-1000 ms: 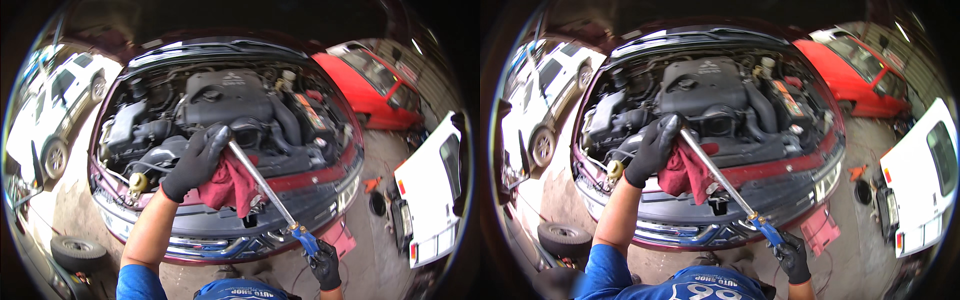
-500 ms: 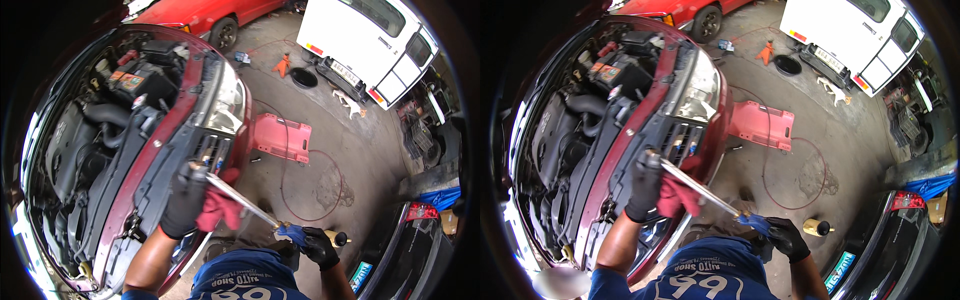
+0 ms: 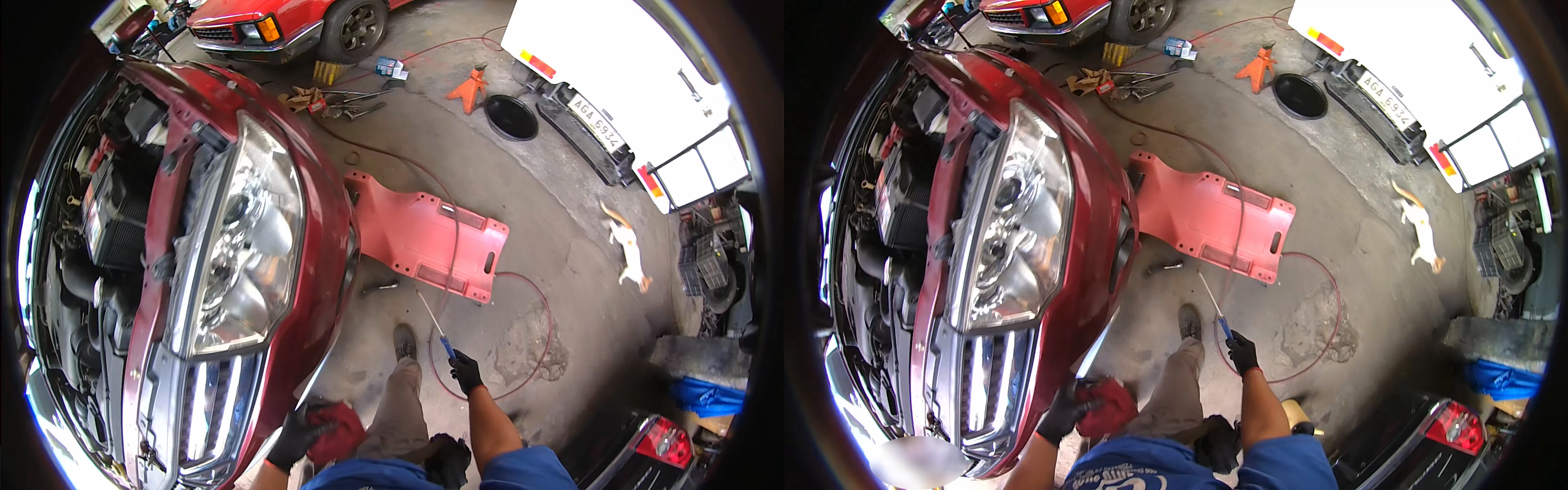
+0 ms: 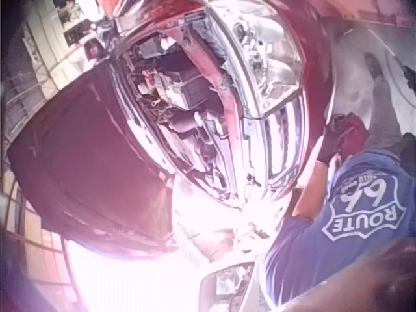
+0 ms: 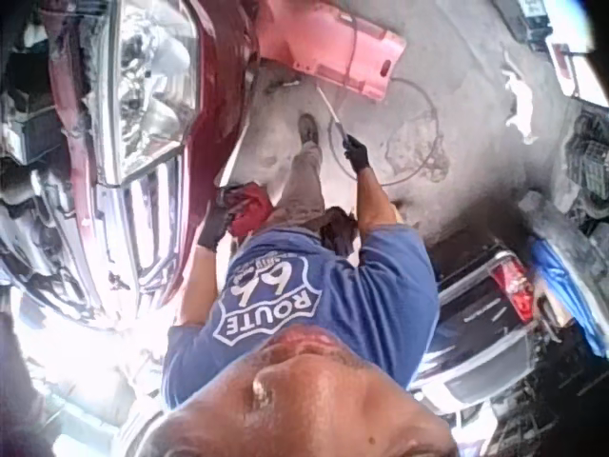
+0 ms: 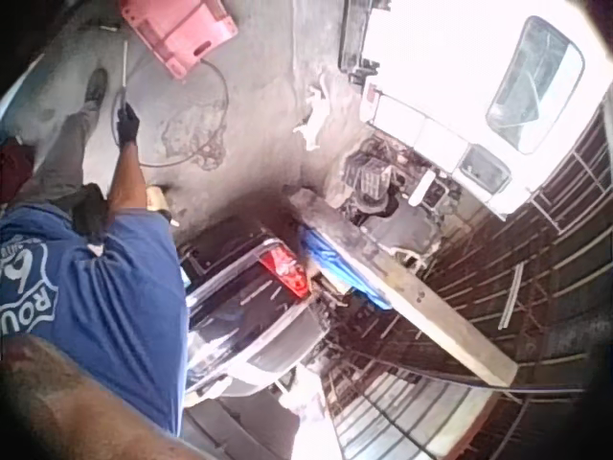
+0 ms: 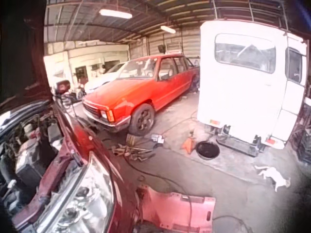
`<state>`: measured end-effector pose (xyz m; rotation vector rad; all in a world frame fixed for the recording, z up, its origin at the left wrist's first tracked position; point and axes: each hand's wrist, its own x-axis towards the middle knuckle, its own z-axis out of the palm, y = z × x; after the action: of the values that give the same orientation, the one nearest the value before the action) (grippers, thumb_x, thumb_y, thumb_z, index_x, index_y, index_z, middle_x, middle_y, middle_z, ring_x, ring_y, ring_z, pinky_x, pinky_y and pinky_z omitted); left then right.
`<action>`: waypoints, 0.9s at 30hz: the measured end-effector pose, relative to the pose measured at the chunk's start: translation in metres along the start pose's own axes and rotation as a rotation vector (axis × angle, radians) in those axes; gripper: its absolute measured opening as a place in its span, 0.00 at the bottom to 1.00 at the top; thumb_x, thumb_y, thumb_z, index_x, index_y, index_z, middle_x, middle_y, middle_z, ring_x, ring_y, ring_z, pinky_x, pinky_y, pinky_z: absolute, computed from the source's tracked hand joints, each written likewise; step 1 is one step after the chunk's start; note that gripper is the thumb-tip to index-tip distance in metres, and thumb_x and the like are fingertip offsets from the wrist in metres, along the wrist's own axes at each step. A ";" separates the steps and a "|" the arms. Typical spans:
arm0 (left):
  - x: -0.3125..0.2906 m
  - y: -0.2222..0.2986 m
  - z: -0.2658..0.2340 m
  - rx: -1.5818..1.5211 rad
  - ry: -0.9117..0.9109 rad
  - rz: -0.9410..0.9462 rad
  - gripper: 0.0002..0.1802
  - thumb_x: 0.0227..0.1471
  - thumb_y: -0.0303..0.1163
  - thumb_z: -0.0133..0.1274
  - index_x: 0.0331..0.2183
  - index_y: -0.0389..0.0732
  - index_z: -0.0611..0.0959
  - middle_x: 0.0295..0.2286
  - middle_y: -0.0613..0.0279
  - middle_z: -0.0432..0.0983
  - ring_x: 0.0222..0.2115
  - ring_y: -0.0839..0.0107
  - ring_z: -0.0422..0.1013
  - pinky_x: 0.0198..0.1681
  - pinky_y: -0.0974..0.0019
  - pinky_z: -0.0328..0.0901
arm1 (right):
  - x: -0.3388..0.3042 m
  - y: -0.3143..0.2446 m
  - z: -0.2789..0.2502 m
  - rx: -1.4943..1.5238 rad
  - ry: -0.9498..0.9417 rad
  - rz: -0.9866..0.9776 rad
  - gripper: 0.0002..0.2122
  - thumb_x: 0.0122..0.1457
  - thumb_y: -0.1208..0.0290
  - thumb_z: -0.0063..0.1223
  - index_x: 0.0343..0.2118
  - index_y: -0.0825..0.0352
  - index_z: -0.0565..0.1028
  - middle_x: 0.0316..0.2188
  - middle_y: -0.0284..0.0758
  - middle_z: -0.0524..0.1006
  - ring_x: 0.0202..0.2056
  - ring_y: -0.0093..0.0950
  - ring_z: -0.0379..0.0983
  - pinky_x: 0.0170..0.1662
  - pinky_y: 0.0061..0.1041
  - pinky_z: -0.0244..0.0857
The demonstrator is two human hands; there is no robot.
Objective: The person uses a compressed air nozzle to blow dust off the engine bay of a maroon car, then wipes the surfaces with a red cloth. The person cleans around the battery, engine cover, and front radiator area.
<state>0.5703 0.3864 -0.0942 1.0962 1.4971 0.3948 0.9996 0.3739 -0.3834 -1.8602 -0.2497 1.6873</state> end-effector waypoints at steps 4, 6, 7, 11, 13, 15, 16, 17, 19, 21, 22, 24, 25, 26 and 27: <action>-0.015 -0.019 0.006 0.051 -0.041 -0.244 0.33 0.38 0.29 0.73 0.49 0.38 0.79 0.46 0.60 0.79 0.47 0.70 0.74 0.53 0.64 0.69 | 0.143 -0.014 0.025 -0.660 0.218 -0.247 0.19 0.54 0.71 0.63 0.51 0.63 0.81 0.29 0.33 0.82 0.26 0.24 0.74 0.34 0.27 0.71; -0.017 -0.023 0.007 -0.039 -0.036 -0.330 0.30 0.42 0.28 0.70 0.49 0.38 0.79 0.44 0.61 0.80 0.46 0.70 0.74 0.52 0.64 0.69 | 0.202 -0.041 0.045 -0.715 0.186 -0.328 0.16 0.54 0.66 0.59 0.47 0.59 0.83 0.32 0.44 0.84 0.35 0.40 0.80 0.41 0.39 0.73; -0.016 -0.023 0.011 -0.048 -0.045 -0.323 0.29 0.43 0.28 0.69 0.49 0.38 0.80 0.46 0.59 0.79 0.48 0.69 0.73 0.53 0.63 0.69 | 0.227 -0.057 0.058 -0.773 0.217 -0.358 0.15 0.54 0.64 0.56 0.44 0.57 0.84 0.35 0.45 0.84 0.40 0.48 0.81 0.44 0.43 0.73; 0.002 -0.016 0.031 -0.041 0.056 -0.189 0.17 0.58 0.20 0.46 0.49 0.38 0.79 0.42 0.61 0.79 0.40 0.73 0.76 0.41 0.71 0.70 | 0.320 -0.153 0.124 -1.064 0.174 -0.428 0.14 0.58 0.65 0.52 0.47 0.54 0.80 0.40 0.44 0.82 0.44 0.49 0.79 0.49 0.49 0.73; 0.018 -0.016 0.040 -0.312 0.105 -0.285 0.21 0.58 0.20 0.48 0.53 0.38 0.75 0.48 0.60 0.76 0.46 0.72 0.75 0.46 0.70 0.72 | 0.357 -0.219 0.160 -1.286 0.209 -0.770 0.10 0.61 0.63 0.50 0.36 0.62 0.79 0.36 0.47 0.81 0.39 0.49 0.79 0.43 0.49 0.71; 0.031 -0.016 0.050 -0.546 0.230 -0.330 0.26 0.57 0.20 0.51 0.58 0.38 0.71 0.52 0.59 0.73 0.52 0.70 0.72 0.51 0.69 0.72 | 0.373 -0.284 0.193 -0.565 0.032 -0.753 0.18 0.65 0.59 0.49 0.46 0.69 0.77 0.38 0.52 0.81 0.40 0.52 0.78 0.44 0.46 0.70; 0.036 -0.015 0.052 -0.547 0.255 -0.326 0.29 0.56 0.19 0.52 0.59 0.38 0.69 0.54 0.58 0.72 0.54 0.69 0.70 0.53 0.66 0.72 | 0.374 -0.315 0.220 -0.683 0.270 -0.950 0.22 0.65 0.60 0.50 0.53 0.74 0.74 0.40 0.52 0.81 0.43 0.47 0.78 0.46 0.43 0.70; 0.042 -0.012 0.055 -0.549 0.274 -0.324 0.31 0.56 0.19 0.53 0.60 0.38 0.67 0.56 0.57 0.70 0.56 0.67 0.68 0.56 0.64 0.71 | 0.362 -0.338 0.229 -0.800 0.352 -1.124 0.22 0.64 0.61 0.52 0.54 0.75 0.74 0.41 0.49 0.81 0.42 0.41 0.78 0.45 0.38 0.70; 0.053 0.000 0.054 -0.188 0.292 -0.080 0.34 0.55 0.28 0.60 0.61 0.37 0.68 0.57 0.51 0.69 0.60 0.56 0.64 0.60 0.51 0.67 | 0.321 -0.378 0.251 -0.533 0.153 -1.027 0.21 0.63 0.63 0.54 0.53 0.73 0.75 0.38 0.43 0.81 0.40 0.32 0.77 0.45 0.31 0.71; 0.061 0.020 0.044 -0.254 0.285 -0.078 0.29 0.48 0.27 0.64 0.53 0.38 0.77 0.54 0.52 0.72 0.56 0.62 0.68 0.57 0.56 0.67 | 0.254 -0.394 0.259 -0.072 -0.248 -0.762 0.17 0.64 0.65 0.54 0.51 0.71 0.76 0.37 0.39 0.82 0.38 0.27 0.78 0.44 0.27 0.72; 0.066 0.033 0.039 -0.291 0.286 -0.082 0.26 0.44 0.26 0.66 0.49 0.38 0.81 0.53 0.53 0.74 0.54 0.65 0.70 0.56 0.59 0.66 | 0.213 -0.391 0.258 0.127 -0.413 -0.666 0.16 0.64 0.66 0.54 0.50 0.72 0.77 0.38 0.38 0.82 0.37 0.25 0.78 0.44 0.26 0.73; 0.071 0.062 0.029 -0.298 0.291 -0.062 0.28 0.49 0.28 0.63 0.54 0.42 0.77 0.56 0.58 0.69 0.55 0.64 0.69 0.56 0.61 0.65 | 0.115 -0.356 0.243 0.137 -0.547 -0.656 0.12 0.69 0.67 0.50 0.45 0.69 0.79 0.37 0.35 0.81 0.33 0.24 0.76 0.40 0.25 0.71; 0.073 0.075 0.019 0.044 0.352 0.125 0.28 0.53 0.29 0.61 0.56 0.43 0.75 0.58 0.59 0.67 0.55 0.64 0.68 0.57 0.61 0.64 | 0.070 -0.341 0.233 0.083 -0.576 -0.536 0.12 0.69 0.67 0.50 0.45 0.70 0.78 0.38 0.35 0.81 0.35 0.24 0.76 0.42 0.25 0.70; 0.068 0.086 0.008 0.404 0.341 0.334 0.27 0.58 0.30 0.56 0.58 0.42 0.74 0.60 0.58 0.65 0.56 0.64 0.68 0.58 0.61 0.63 | 0.023 -0.321 0.224 0.049 -0.694 -0.439 0.13 0.69 0.67 0.50 0.46 0.71 0.78 0.38 0.35 0.81 0.37 0.24 0.77 0.44 0.24 0.70; 0.062 0.095 -0.002 0.610 0.358 0.460 0.25 0.63 0.31 0.51 0.60 0.41 0.72 0.61 0.57 0.64 0.57 0.64 0.67 0.59 0.61 0.63 | -0.024 -0.300 0.216 -0.181 -0.597 -0.564 0.12 0.67 0.69 0.53 0.47 0.71 0.78 0.40 0.35 0.81 0.39 0.23 0.77 0.46 0.24 0.70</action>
<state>0.6142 0.4845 -0.0575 1.9524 1.7246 0.4811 0.8661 0.6665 -0.2000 -1.1770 -1.0873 1.7848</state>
